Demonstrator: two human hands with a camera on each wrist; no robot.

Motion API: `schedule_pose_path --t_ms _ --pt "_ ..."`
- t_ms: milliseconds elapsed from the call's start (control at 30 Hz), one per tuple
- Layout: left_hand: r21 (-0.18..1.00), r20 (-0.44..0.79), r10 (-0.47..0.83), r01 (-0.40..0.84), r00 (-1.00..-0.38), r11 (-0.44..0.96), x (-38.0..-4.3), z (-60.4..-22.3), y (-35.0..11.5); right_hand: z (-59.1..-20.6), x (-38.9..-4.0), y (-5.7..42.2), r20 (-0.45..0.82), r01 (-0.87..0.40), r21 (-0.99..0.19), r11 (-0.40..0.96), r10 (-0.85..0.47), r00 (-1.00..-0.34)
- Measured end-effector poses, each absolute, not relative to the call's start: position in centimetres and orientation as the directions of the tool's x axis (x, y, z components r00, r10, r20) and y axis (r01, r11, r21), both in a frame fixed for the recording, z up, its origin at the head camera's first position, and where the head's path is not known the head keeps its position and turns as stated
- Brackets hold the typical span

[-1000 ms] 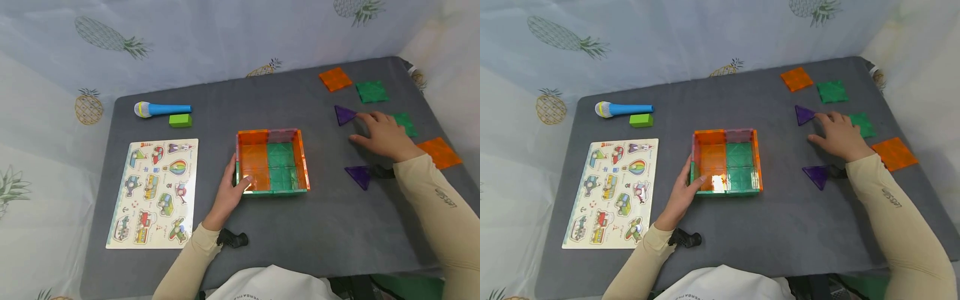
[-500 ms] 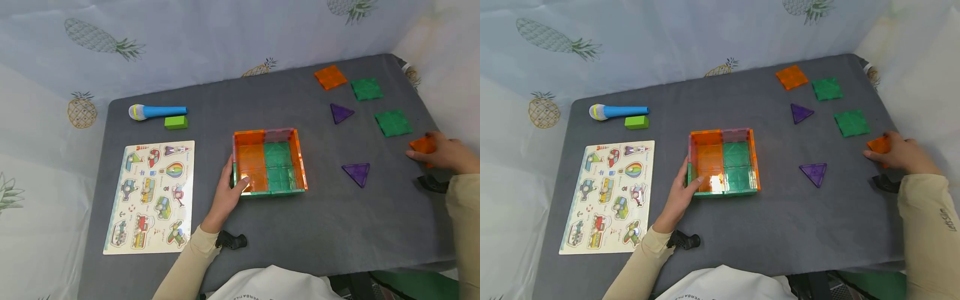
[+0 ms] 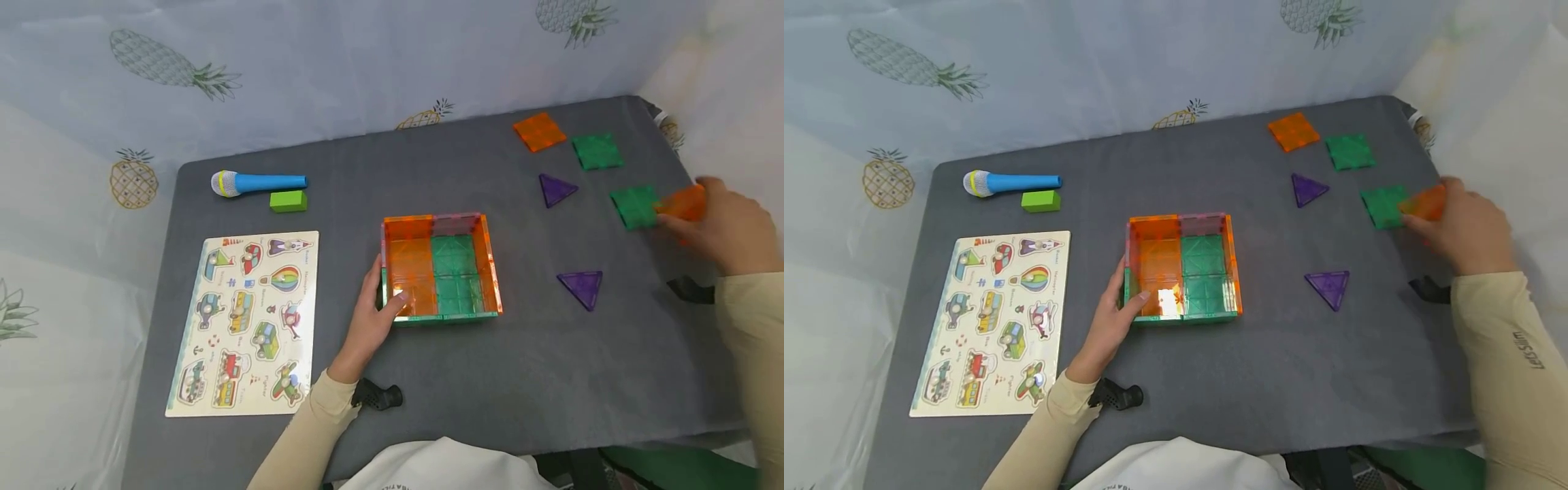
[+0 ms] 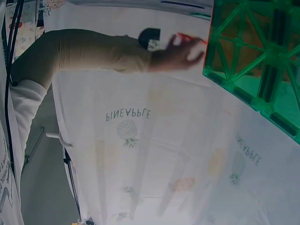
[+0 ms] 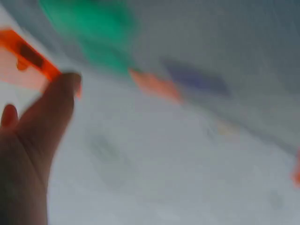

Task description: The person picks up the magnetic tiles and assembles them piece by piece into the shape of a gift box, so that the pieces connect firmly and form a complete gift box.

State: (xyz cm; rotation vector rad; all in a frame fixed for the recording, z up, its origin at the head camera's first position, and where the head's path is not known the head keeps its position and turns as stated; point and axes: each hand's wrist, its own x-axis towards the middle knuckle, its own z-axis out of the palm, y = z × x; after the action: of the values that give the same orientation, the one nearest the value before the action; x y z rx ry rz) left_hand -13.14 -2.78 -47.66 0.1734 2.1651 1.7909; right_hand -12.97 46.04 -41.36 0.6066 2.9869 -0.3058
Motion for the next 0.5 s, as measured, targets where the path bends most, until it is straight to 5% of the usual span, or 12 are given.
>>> schedule_pose_path --t_ms 133,267,367,500 --pt "0.968 -0.179 0.289 -0.115 -0.94 0.224 -13.2 -47.8 -2.8 -36.8 -16.0 35.4 0.118 0.004 -0.287 0.958 0.04 -0.992" --pt "0.961 -0.187 0.289 -0.114 -0.939 0.251 -13.3 -47.8 -2.6 -35.4 -17.9 24.3 0.194 -0.429 -0.209 0.879 -0.392 -0.899" --pt "0.96 -0.192 0.303 -0.115 -0.933 0.255 -13.3 -47.8 -2.4 -36.2 -19.0 18.9 0.113 -0.57 -0.154 0.807 -0.559 -0.821" --pt "0.959 -0.206 0.322 -0.126 -0.924 0.252 -13.2 -47.8 -2.1 -37.9 -19.8 16.2 0.007 -0.583 -0.104 0.805 -0.586 -0.81"
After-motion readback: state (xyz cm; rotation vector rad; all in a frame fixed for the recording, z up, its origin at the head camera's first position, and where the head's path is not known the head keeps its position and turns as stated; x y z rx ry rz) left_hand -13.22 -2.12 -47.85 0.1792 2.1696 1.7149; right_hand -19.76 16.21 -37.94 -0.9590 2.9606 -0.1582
